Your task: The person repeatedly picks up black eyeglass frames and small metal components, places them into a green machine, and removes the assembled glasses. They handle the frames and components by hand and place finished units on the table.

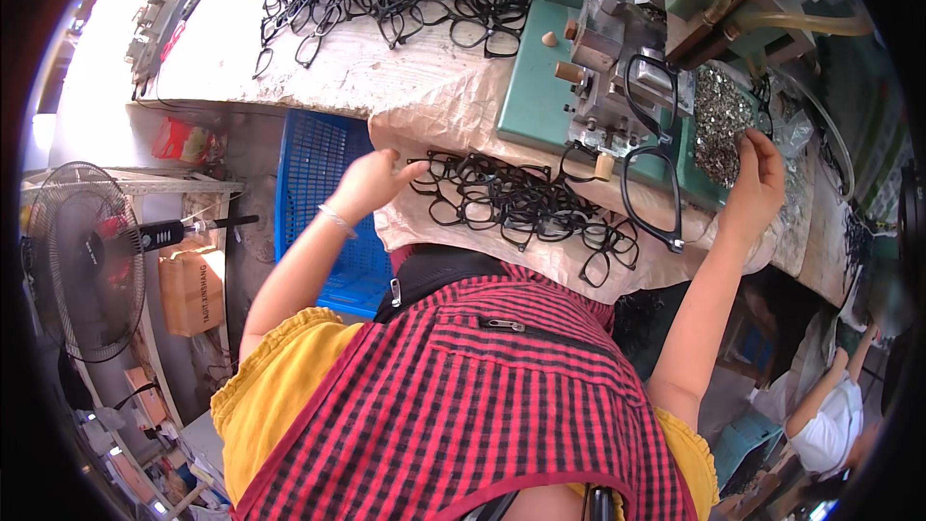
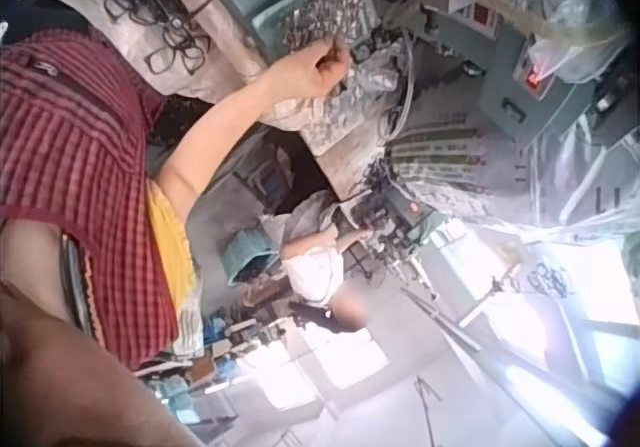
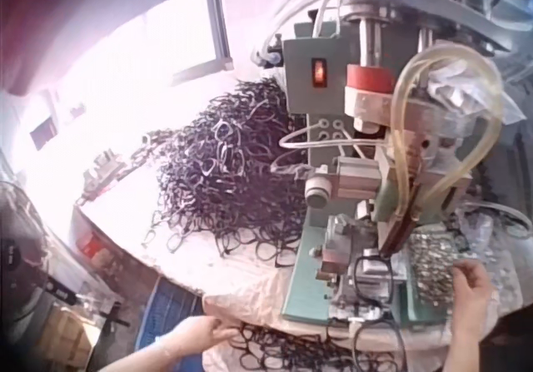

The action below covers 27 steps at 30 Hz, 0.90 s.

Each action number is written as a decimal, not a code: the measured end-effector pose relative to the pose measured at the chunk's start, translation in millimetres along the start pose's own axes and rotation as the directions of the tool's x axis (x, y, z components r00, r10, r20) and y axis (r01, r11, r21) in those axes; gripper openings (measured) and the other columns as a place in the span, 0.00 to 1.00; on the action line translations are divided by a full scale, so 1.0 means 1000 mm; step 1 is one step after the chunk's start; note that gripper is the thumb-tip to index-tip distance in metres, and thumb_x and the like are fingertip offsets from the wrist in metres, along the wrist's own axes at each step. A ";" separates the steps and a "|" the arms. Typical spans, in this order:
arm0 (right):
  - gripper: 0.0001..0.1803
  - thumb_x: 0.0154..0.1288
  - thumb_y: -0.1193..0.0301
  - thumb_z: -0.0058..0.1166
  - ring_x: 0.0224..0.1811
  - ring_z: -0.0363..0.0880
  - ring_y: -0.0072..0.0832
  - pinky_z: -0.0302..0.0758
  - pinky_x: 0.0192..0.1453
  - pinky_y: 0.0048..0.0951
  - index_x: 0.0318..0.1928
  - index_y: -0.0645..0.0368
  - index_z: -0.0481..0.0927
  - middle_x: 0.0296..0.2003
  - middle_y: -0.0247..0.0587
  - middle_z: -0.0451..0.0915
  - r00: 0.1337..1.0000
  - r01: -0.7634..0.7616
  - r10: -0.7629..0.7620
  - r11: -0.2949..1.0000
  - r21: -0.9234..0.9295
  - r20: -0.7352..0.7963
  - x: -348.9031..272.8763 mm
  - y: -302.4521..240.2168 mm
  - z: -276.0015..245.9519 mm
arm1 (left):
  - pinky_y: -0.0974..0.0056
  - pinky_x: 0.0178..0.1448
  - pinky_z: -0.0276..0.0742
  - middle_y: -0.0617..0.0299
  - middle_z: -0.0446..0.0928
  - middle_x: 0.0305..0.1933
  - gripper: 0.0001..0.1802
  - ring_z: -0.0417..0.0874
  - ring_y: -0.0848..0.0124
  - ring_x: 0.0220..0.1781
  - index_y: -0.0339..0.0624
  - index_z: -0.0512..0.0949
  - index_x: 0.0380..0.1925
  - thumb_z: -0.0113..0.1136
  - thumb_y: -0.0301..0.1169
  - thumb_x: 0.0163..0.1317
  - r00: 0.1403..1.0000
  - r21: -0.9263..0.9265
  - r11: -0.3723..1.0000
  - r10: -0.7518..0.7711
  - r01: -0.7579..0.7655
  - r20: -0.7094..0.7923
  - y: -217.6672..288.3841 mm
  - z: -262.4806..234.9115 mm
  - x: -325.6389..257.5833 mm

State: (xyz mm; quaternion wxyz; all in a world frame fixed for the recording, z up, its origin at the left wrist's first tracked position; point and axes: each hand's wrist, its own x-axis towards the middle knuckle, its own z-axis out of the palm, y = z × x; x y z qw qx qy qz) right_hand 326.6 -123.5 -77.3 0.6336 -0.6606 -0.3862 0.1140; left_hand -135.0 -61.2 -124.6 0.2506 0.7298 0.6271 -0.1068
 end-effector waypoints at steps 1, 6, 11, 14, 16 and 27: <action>0.08 0.68 0.78 0.58 0.44 0.80 0.19 0.74 0.53 0.20 0.46 0.65 0.83 0.41 0.34 0.84 1.000 -0.013 0.013 1.000 0.022 0.013 0.001 -0.001 0.006 | 0.53 0.50 0.79 0.39 0.83 0.38 0.33 0.85 0.48 0.44 0.27 0.81 0.42 0.56 0.55 0.67 1.000 -0.177 0.984 -0.019 0.016 -0.019 -0.012 0.029 0.013; 0.09 0.68 0.78 0.57 0.45 0.79 0.18 0.73 0.54 0.19 0.47 0.65 0.83 0.41 0.34 0.84 0.999 -0.027 0.025 0.999 0.045 0.049 -0.002 -0.003 0.018 | 0.57 0.55 0.78 0.41 0.83 0.46 0.29 0.85 0.55 0.50 0.32 0.77 0.57 0.59 0.47 0.68 0.963 -0.622 0.737 0.169 -0.264 -0.209 0.042 0.067 -0.019; 0.10 0.67 0.78 0.59 0.44 0.79 0.17 0.72 0.52 0.18 0.48 0.65 0.83 0.42 0.34 0.83 0.998 -0.057 0.055 0.996 0.069 0.029 -0.004 -0.003 0.006 | 0.55 0.43 0.81 0.52 0.85 0.31 0.11 0.87 0.55 0.35 0.42 0.85 0.35 0.59 0.36 0.65 0.959 -0.410 0.867 0.257 -0.283 -0.120 0.035 0.016 -0.028; 0.09 0.67 0.78 0.60 0.42 0.78 0.17 0.72 0.50 0.18 0.47 0.64 0.83 0.40 0.33 0.83 0.998 -0.053 0.051 0.996 0.068 0.043 -0.007 0.000 0.006 | 0.50 0.42 0.80 0.48 0.84 0.33 0.11 0.85 0.49 0.36 0.40 0.84 0.31 0.59 0.36 0.61 0.964 -0.188 0.964 0.147 -0.191 -0.223 -0.001 0.054 0.022; 0.09 0.67 0.78 0.60 0.41 0.77 0.16 0.72 0.49 0.18 0.46 0.64 0.84 0.39 0.32 0.83 0.999 -0.029 0.028 0.999 0.020 0.025 -0.010 -0.002 0.005 | 0.49 0.41 0.81 0.44 0.83 0.32 0.18 0.85 0.48 0.35 0.39 0.84 0.31 0.58 0.44 0.64 0.969 -0.063 0.991 0.105 -0.122 -0.223 0.011 0.075 0.035; 0.07 0.58 0.79 0.60 0.40 0.83 0.29 0.75 0.49 0.26 0.38 0.62 0.85 0.35 0.40 0.85 0.959 0.206 -0.207 0.978 0.027 0.191 -0.020 -0.090 0.037 | 0.46 0.38 0.82 0.43 0.84 0.31 0.19 0.86 0.48 0.32 0.39 0.85 0.30 0.50 0.41 0.64 0.919 0.250 0.899 0.388 -0.359 -0.076 0.020 0.115 0.062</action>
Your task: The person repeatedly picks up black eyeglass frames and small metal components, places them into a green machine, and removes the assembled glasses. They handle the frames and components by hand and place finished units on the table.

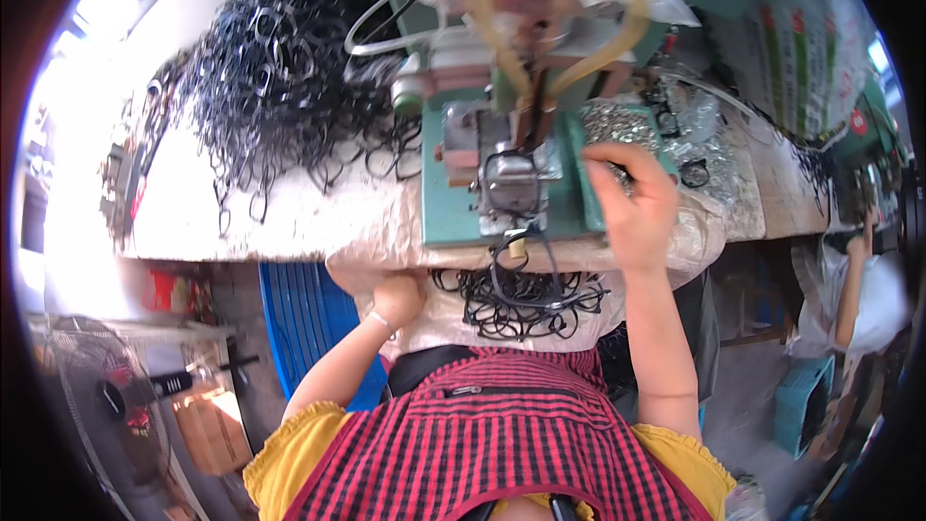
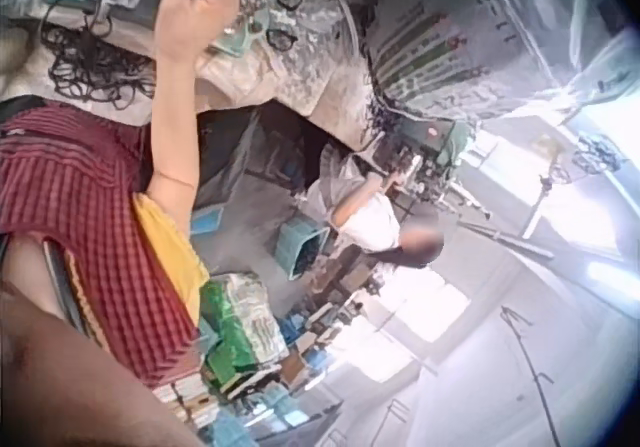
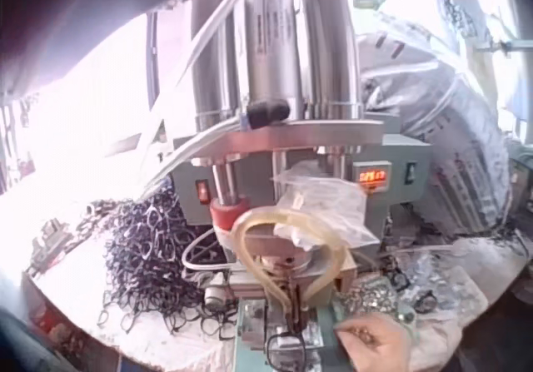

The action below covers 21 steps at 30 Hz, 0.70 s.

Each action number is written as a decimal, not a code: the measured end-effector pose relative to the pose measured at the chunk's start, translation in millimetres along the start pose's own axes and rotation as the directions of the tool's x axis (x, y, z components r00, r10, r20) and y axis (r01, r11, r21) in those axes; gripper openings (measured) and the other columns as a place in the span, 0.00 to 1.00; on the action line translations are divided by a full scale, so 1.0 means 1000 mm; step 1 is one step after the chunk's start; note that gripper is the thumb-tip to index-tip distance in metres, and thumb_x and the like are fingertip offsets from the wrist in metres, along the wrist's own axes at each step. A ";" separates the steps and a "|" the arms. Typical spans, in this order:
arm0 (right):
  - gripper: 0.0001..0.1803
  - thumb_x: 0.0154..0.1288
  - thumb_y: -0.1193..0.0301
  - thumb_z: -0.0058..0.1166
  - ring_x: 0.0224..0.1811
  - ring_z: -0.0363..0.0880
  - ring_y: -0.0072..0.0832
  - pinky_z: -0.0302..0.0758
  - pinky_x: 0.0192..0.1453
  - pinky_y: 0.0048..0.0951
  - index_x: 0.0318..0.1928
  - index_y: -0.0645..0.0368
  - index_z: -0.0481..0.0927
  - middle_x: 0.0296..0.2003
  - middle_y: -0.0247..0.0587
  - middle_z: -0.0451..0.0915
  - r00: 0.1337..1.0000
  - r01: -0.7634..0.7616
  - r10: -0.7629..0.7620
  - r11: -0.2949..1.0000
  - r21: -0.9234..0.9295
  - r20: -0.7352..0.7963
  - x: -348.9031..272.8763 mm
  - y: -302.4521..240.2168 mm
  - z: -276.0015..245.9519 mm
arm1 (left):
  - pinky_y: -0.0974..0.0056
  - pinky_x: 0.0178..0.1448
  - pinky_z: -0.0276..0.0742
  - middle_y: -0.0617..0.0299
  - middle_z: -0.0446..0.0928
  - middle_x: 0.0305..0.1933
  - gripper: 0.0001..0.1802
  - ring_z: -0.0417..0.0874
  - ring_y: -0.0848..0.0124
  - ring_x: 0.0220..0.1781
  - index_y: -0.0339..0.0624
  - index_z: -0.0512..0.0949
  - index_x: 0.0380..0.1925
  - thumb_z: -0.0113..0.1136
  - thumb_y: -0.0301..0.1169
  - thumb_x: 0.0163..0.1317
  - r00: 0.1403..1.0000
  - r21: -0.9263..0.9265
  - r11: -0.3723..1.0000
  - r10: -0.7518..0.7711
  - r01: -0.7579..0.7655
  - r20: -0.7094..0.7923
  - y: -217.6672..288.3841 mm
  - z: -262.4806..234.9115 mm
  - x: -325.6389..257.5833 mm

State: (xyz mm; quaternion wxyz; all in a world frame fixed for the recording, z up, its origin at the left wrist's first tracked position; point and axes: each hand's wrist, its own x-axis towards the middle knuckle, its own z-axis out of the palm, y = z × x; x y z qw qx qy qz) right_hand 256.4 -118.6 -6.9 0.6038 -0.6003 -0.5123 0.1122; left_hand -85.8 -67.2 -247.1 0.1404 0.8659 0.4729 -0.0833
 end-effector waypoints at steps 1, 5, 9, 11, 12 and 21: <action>0.06 0.58 0.78 0.60 0.40 0.83 0.30 0.75 0.48 0.27 0.37 0.62 0.85 0.34 0.40 0.84 1.000 0.026 -0.026 0.999 -0.025 0.012 0.010 -0.003 0.008 | 0.46 0.38 0.81 0.45 0.84 0.32 0.19 0.86 0.47 0.33 0.40 0.85 0.31 0.51 0.42 0.62 0.988 0.089 0.996 0.007 -0.020 0.152 -0.001 -0.007 0.002; 0.11 0.57 0.77 0.62 0.38 0.82 0.28 0.75 0.48 0.27 0.41 0.62 0.82 0.35 0.38 0.83 0.998 0.013 -0.007 0.992 0.126 -0.055 0.013 0.005 0.039 | 0.53 0.40 0.79 0.53 0.84 0.30 0.12 0.85 0.55 0.34 0.43 0.84 0.30 0.56 0.38 0.59 0.861 -0.180 0.937 0.347 -0.300 0.372 0.038 -0.100 -0.014; 0.11 0.60 0.80 0.61 0.41 0.79 0.20 0.74 0.48 0.22 0.45 0.64 0.81 0.36 0.34 0.82 0.980 -0.130 0.175 0.924 0.360 -0.096 0.002 0.000 0.048 | 0.65 0.36 0.77 0.58 0.80 0.27 0.03 0.80 0.68 0.28 0.35 0.78 0.24 0.58 0.22 0.55 0.907 -0.634 0.657 0.376 -0.407 -0.193 0.076 -0.192 -0.023; 0.14 0.62 0.82 0.60 0.42 0.79 0.18 0.74 0.51 0.21 0.49 0.64 0.79 0.38 0.35 0.82 0.985 -0.119 0.159 0.907 0.405 -0.067 0.001 -0.002 0.051 | 0.63 0.37 0.78 0.55 0.81 0.29 0.03 0.81 0.68 0.29 0.35 0.78 0.25 0.57 0.20 0.56 0.824 -0.679 0.484 0.193 -0.552 -0.532 0.089 -0.233 -0.021; 0.16 0.62 0.82 0.60 0.42 0.79 0.18 0.74 0.51 0.21 0.50 0.65 0.78 0.38 0.35 0.82 0.986 -0.123 0.162 0.882 0.455 -0.048 0.001 -0.003 0.052 | 0.64 0.36 0.78 0.52 0.82 0.29 0.05 0.80 0.69 0.28 0.34 0.77 0.24 0.52 0.20 0.57 0.770 -0.722 0.276 0.153 -0.635 -0.619 0.095 -0.259 -0.023; 0.17 0.66 0.79 0.57 0.49 0.80 0.21 0.73 0.57 0.25 0.55 0.66 0.74 0.46 0.39 0.83 0.978 -0.183 0.208 0.791 0.583 0.024 -0.001 -0.025 0.055 | 0.66 0.39 0.79 0.51 0.83 0.37 0.05 0.83 0.69 0.32 0.31 0.76 0.30 0.53 0.21 0.64 0.407 -0.374 0.339 0.030 -0.864 -0.913 0.142 -0.322 0.025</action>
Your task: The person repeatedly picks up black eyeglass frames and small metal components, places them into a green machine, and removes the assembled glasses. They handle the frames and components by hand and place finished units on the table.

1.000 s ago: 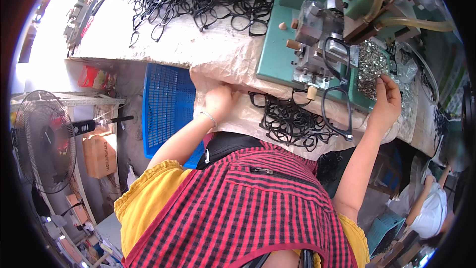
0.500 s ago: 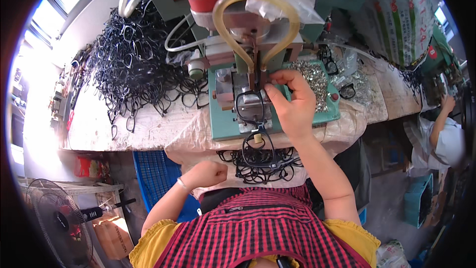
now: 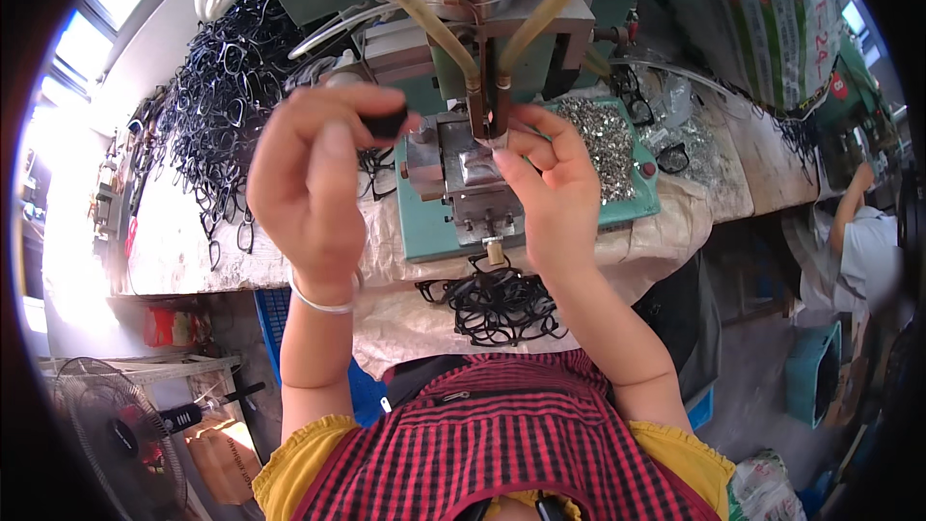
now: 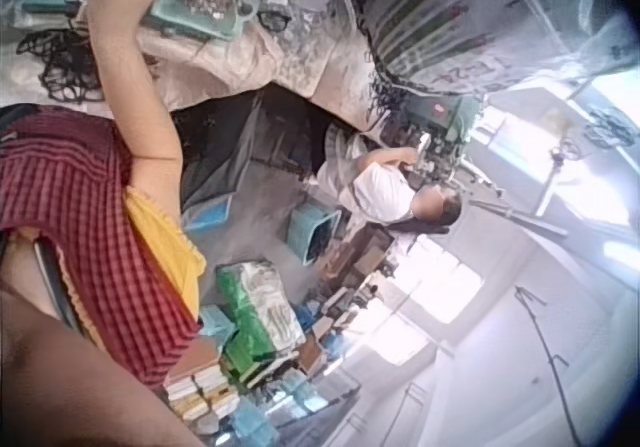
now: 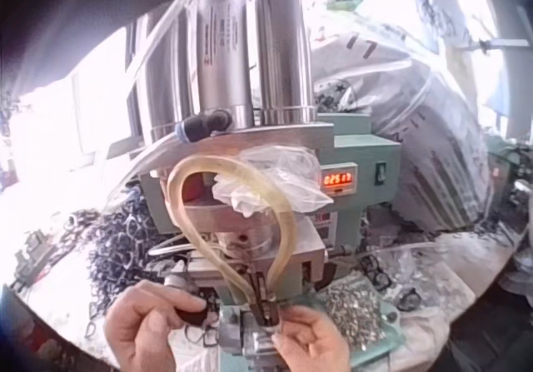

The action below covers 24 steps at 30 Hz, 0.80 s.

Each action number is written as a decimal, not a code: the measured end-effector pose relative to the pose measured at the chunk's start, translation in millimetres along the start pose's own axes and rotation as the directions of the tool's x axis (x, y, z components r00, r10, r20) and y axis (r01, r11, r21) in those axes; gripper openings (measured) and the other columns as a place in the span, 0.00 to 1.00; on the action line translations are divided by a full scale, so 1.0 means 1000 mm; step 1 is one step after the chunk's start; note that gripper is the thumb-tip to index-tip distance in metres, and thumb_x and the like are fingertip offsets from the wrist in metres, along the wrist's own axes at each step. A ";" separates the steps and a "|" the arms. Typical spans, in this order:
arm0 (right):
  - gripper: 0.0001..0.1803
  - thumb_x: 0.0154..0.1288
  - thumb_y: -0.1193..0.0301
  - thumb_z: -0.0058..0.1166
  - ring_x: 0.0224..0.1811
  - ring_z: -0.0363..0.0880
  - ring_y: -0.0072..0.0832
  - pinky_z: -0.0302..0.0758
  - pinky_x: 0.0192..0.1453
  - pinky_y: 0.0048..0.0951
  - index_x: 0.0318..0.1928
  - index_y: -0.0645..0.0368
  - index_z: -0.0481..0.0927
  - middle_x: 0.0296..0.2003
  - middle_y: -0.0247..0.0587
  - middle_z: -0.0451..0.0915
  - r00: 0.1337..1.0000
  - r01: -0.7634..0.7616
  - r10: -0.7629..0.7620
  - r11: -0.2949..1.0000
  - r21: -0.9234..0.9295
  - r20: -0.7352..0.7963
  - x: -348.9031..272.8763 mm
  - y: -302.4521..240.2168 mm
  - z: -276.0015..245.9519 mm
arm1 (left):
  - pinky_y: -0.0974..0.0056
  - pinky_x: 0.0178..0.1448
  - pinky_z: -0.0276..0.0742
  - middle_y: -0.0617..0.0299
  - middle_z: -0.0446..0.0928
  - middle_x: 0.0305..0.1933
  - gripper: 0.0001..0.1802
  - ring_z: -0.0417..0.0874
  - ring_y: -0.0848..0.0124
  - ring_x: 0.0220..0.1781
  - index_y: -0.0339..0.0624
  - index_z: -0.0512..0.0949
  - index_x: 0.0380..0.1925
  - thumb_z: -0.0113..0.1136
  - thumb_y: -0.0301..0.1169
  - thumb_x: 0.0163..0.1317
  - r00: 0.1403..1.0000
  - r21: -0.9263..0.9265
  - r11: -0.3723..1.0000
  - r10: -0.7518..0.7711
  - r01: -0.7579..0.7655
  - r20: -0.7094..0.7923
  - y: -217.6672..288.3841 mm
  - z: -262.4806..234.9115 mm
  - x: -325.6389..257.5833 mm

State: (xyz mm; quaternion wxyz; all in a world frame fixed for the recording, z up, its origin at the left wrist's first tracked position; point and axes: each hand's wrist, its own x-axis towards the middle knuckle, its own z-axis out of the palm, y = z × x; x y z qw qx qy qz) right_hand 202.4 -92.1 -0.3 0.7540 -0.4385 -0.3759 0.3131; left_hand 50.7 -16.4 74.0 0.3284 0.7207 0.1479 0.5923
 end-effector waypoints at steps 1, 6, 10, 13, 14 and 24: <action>0.16 0.68 0.78 0.56 0.50 0.80 0.21 0.72 0.58 0.26 0.55 0.66 0.74 0.47 0.40 0.83 0.999 0.020 -0.017 0.996 -0.084 0.038 -0.002 -0.002 -0.004 | 0.66 0.39 0.80 0.51 0.84 0.37 0.04 0.83 0.69 0.32 0.32 0.77 0.30 0.55 0.22 0.62 0.998 0.031 0.998 0.049 -0.050 0.034 0.002 0.000 -0.007; 0.13 0.75 0.70 0.46 0.59 0.77 0.35 0.72 0.67 0.37 0.53 0.65 0.75 0.52 0.48 0.80 0.916 -0.216 0.387 0.698 0.683 -0.106 0.000 0.000 -0.044 | 0.62 0.45 0.78 0.55 0.85 0.40 0.11 0.85 0.61 0.39 0.40 0.80 0.34 0.68 0.22 0.49 0.885 0.308 0.918 0.090 -0.252 0.456 -0.012 0.069 -0.045; 0.11 0.75 0.74 0.43 0.62 0.74 0.39 0.74 0.67 0.40 0.50 0.67 0.76 0.53 0.53 0.77 0.774 -0.130 0.542 0.641 0.756 -0.327 -0.005 0.018 -0.094 | 0.62 0.47 0.76 0.60 0.84 0.37 0.09 0.84 0.63 0.40 0.39 0.83 0.34 0.68 0.20 0.52 0.972 0.551 0.831 0.183 -0.075 -0.144 -0.039 0.006 -0.066; 0.10 0.74 0.75 0.47 0.55 0.78 0.36 0.74 0.63 0.33 0.49 0.68 0.77 0.49 0.50 0.80 0.883 -0.098 0.227 0.945 0.311 -0.412 0.001 0.039 -0.136 | 0.58 0.49 0.75 0.59 0.82 0.35 0.04 0.81 0.59 0.41 0.42 0.83 0.30 0.65 0.23 0.54 0.993 0.795 0.600 0.006 0.091 -0.118 -0.109 -0.072 -0.071; 0.10 0.73 0.75 0.48 0.53 0.79 0.35 0.74 0.62 0.32 0.49 0.67 0.77 0.47 0.49 0.81 0.914 -0.059 0.099 0.992 0.112 -0.394 0.007 0.042 -0.140 | 0.58 0.50 0.75 0.56 0.82 0.34 0.03 0.81 0.57 0.41 0.40 0.83 0.29 0.65 0.23 0.53 0.994 0.859 0.503 -0.095 0.092 -0.051 -0.131 -0.091 -0.077; 0.09 0.64 0.74 0.59 0.47 0.80 0.39 0.73 0.55 0.34 0.43 0.61 0.83 0.39 0.41 0.84 0.954 0.111 -0.297 0.442 -0.890 -0.029 -0.003 0.016 -0.146 | 0.46 0.67 0.69 0.54 0.77 0.39 0.08 0.80 0.50 0.46 0.48 0.79 0.38 0.63 0.30 0.57 0.682 0.806 0.540 -0.497 -0.240 0.536 -0.162 -0.137 -0.099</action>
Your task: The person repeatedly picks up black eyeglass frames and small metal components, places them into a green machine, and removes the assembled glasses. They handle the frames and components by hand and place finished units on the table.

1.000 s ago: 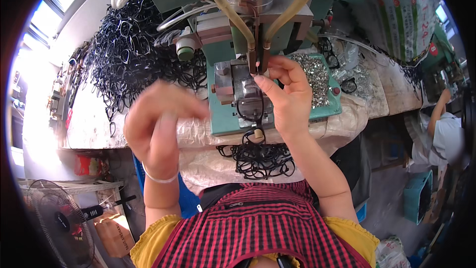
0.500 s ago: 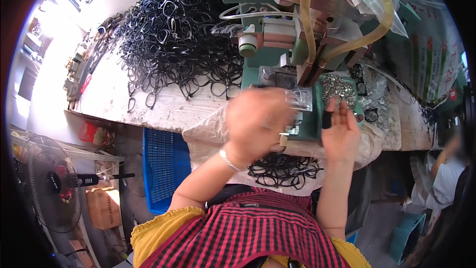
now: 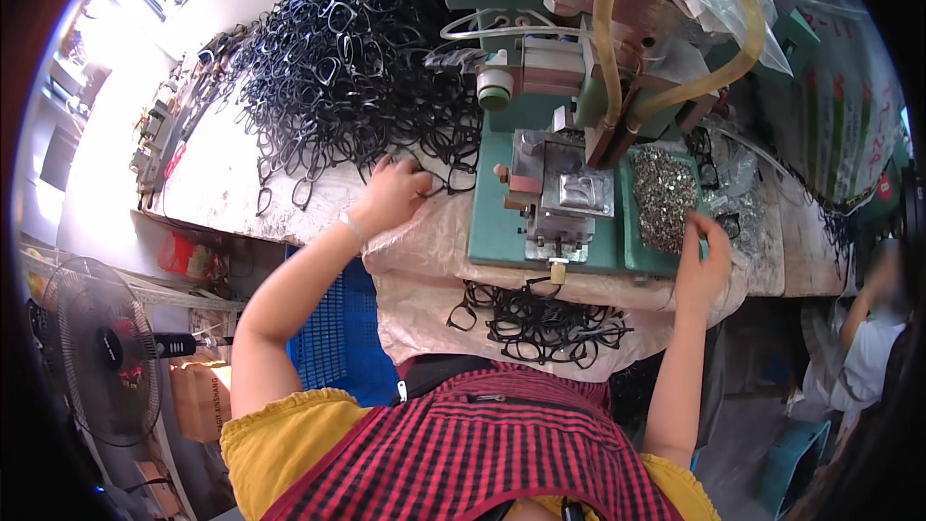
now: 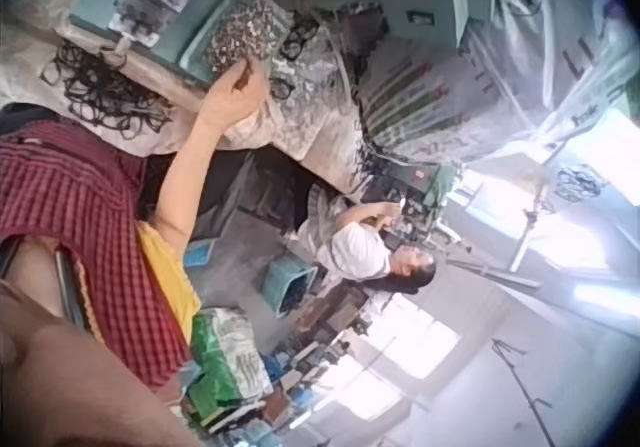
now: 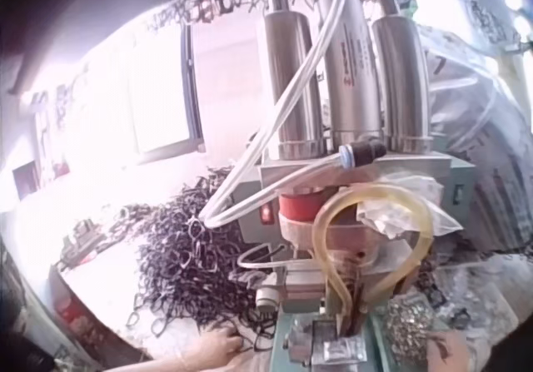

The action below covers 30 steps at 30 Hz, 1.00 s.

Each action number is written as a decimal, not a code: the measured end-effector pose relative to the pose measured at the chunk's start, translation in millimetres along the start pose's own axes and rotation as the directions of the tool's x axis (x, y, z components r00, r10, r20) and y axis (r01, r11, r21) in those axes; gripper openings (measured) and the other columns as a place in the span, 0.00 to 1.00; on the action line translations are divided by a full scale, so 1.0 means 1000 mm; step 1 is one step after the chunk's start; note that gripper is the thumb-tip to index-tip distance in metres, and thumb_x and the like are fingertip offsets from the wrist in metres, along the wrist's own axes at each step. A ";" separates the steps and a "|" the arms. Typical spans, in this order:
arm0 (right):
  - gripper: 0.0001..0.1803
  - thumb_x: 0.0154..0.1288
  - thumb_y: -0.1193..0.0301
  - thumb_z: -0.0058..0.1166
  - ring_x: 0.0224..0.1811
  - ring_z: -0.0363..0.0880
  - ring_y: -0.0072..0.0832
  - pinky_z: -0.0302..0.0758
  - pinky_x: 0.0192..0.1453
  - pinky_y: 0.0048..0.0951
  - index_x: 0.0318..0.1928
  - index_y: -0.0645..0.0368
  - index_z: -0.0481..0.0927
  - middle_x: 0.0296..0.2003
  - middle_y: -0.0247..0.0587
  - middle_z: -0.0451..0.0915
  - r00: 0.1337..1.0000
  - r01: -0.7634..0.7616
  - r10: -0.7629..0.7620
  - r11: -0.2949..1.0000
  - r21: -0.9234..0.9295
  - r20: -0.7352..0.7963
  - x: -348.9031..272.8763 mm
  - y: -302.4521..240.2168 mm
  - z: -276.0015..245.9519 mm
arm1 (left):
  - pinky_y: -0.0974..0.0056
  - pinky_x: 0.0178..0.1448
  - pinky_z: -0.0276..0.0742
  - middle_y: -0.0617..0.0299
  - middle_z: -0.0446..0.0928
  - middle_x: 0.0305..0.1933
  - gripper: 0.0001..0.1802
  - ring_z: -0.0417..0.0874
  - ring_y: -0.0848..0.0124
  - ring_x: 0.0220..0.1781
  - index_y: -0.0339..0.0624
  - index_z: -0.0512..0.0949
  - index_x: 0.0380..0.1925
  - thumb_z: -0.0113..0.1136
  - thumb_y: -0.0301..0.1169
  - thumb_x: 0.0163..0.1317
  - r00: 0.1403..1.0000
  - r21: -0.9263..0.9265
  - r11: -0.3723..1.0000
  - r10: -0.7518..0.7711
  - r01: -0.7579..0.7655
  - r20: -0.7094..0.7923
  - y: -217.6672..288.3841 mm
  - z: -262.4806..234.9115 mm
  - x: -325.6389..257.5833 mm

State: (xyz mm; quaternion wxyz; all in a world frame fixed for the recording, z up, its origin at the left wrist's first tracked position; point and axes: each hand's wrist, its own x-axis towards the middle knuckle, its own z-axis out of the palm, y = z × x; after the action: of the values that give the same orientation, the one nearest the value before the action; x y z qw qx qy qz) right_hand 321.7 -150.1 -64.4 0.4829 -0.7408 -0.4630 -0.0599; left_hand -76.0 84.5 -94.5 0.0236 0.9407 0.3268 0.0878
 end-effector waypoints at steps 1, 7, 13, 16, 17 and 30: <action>0.09 0.62 0.74 0.60 0.47 0.79 0.40 0.73 0.54 0.37 0.43 0.61 0.83 0.39 0.41 0.83 0.997 0.074 -0.073 0.986 -0.150 0.013 -0.010 0.001 -0.014 | 0.41 0.72 0.62 0.55 0.78 0.39 0.07 0.81 0.50 0.45 0.44 0.77 0.38 0.62 0.30 0.59 0.998 -0.114 0.993 -0.047 0.041 -0.050 0.018 -0.009 -0.007; 0.13 0.56 0.73 0.65 0.46 0.75 0.50 0.71 0.54 0.46 0.42 0.59 0.83 0.37 0.48 0.80 0.982 0.180 -0.186 0.920 -0.347 0.015 -0.025 0.010 -0.002 | 0.63 0.46 0.83 0.45 0.85 0.46 0.07 0.88 0.60 0.43 0.31 0.85 0.37 0.64 0.19 0.58 0.722 -0.537 0.831 -0.284 -0.142 -0.631 0.141 -0.093 -0.018; 0.05 0.56 0.73 0.63 0.44 0.76 0.45 0.73 0.50 0.42 0.34 0.57 0.83 0.33 0.41 0.80 0.975 0.207 -0.221 0.930 -0.304 -0.012 0.010 -0.001 0.027 | 0.47 0.60 0.81 0.55 0.82 0.54 0.16 0.77 0.61 0.33 0.44 0.81 0.41 0.64 0.26 0.49 0.663 -0.181 0.681 0.558 -0.709 -0.499 0.169 -0.105 0.031; 0.05 0.56 0.73 0.63 0.43 0.76 0.44 0.73 0.49 0.41 0.34 0.57 0.83 0.33 0.41 0.80 0.987 0.141 -0.153 0.967 -0.210 -0.042 0.025 -0.012 0.022 | 0.44 0.61 0.79 0.55 0.82 0.54 0.16 0.77 0.61 0.33 0.43 0.81 0.41 0.64 0.26 0.48 0.668 -0.232 0.653 0.564 -0.721 -0.486 0.165 -0.108 0.038; 0.05 0.55 0.73 0.63 0.44 0.76 0.43 0.73 0.48 0.40 0.34 0.56 0.83 0.34 0.40 0.80 0.984 0.152 -0.167 0.969 -0.195 -0.062 0.028 -0.008 0.020 | 0.42 0.62 0.78 0.57 0.82 0.53 0.17 0.76 0.61 0.32 0.43 0.82 0.41 0.65 0.26 0.48 0.672 -0.248 0.646 0.568 -0.722 -0.475 0.165 -0.110 0.040; 0.08 0.60 0.78 0.57 0.55 0.78 0.51 0.76 0.54 0.43 0.41 0.60 0.81 0.48 0.47 0.81 0.856 0.515 -0.508 0.830 -0.214 0.094 0.053 0.017 0.051 | 0.44 0.71 0.70 0.58 0.81 0.58 0.18 0.80 0.59 0.45 0.47 0.81 0.47 0.63 0.23 0.54 0.745 -0.333 0.738 0.332 -0.587 -0.579 0.180 -0.070 0.012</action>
State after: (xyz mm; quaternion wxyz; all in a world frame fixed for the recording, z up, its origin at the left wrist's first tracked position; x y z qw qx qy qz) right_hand 346.3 -78.8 -74.2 0.3519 -0.6419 -0.6420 -0.2280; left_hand 30.6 -50.9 -6.0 0.1586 0.9006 0.0364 0.4031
